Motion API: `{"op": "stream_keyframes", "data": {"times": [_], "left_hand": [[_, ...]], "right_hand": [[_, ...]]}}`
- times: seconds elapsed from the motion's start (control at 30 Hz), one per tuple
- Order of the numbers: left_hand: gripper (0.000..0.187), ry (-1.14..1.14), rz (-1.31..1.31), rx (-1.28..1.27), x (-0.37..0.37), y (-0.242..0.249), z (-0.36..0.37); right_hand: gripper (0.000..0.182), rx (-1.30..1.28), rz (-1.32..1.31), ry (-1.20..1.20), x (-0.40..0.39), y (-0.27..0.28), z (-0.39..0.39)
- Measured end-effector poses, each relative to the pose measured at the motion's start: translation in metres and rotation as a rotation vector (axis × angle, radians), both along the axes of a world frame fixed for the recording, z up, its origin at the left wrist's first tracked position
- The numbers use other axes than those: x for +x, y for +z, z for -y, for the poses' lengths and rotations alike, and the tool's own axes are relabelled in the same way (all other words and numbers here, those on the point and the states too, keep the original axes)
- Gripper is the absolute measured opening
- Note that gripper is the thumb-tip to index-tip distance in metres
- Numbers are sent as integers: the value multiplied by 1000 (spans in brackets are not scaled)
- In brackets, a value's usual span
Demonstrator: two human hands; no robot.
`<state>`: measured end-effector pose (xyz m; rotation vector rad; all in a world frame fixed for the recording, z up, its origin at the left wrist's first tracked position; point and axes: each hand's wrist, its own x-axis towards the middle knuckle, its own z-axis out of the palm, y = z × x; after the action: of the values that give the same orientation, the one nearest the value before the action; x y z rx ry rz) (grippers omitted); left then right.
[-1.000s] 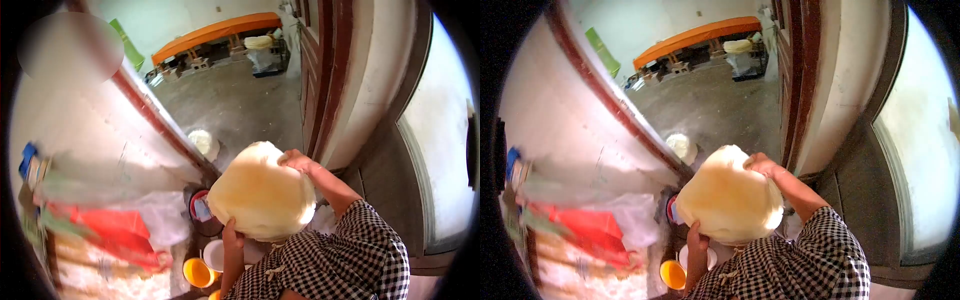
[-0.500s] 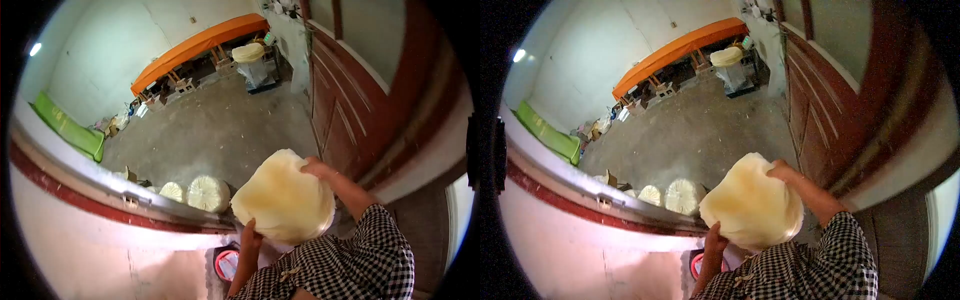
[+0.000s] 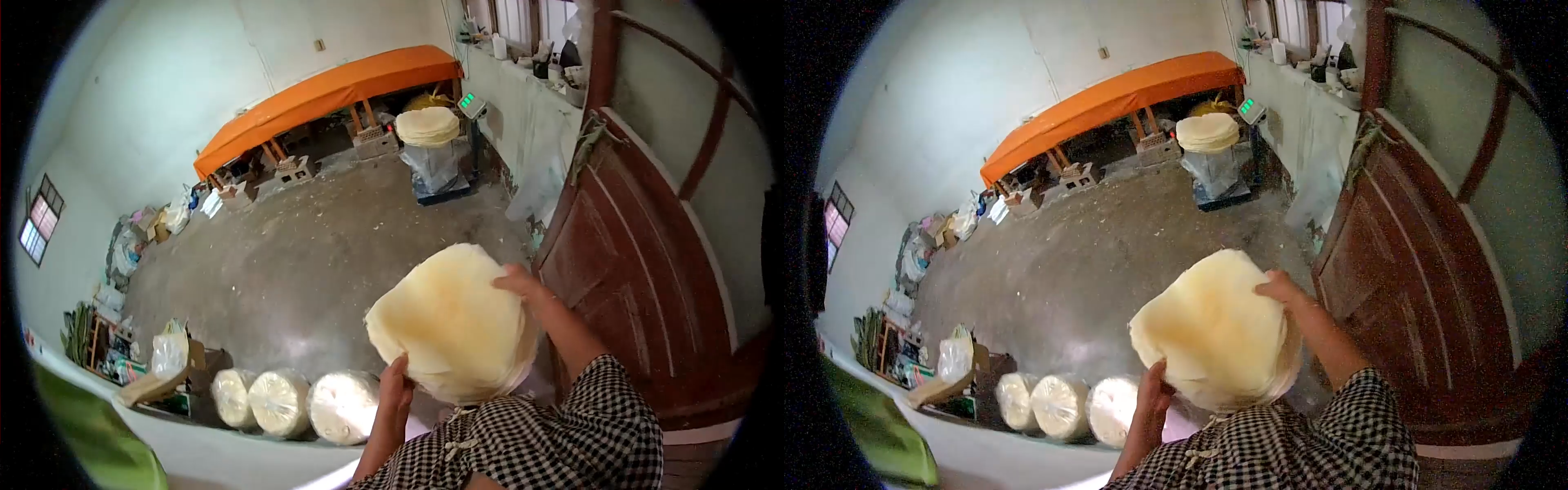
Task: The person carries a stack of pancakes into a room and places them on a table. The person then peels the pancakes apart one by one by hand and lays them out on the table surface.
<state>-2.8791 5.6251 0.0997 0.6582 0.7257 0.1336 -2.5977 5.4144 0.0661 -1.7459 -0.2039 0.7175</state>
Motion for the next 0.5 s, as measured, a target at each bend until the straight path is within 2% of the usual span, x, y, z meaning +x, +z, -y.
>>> {"op": "stream_keyframes", "data": {"times": [0.03,0.1,0.13,0.17,0.2,0.3,0.4,0.47,0.5], "left_hand": [[39,-28,-17,8,20,-2,-14],[40,-73,-85,34,45,1,-18],[40,-50,-110,47,80,-3,-37],[40,-82,-60,47,125,-1,-68],[40,-114,-11,47,176,4,-100],[40,-77,-90,0,301,-30,-190],[44,-28,-78,-36,372,-37,-230],[46,8,-17,-155,403,-64,-291],[47,42,-38,-101,426,-47,-315]], "right_hand": [[35,87,-133,4,7,24,-6],[32,60,-114,1,27,15,-4],[31,48,-106,0,64,5,-21],[38,10,-102,-16,111,-8,-51],[37,-7,-94,-16,166,-11,-89],[39,-60,-24,24,286,-8,-188],[41,-168,94,-14,375,-36,-246],[42,-97,32,114,419,-28,-304],[42,-64,-6,191,442,-26,-342]]}}
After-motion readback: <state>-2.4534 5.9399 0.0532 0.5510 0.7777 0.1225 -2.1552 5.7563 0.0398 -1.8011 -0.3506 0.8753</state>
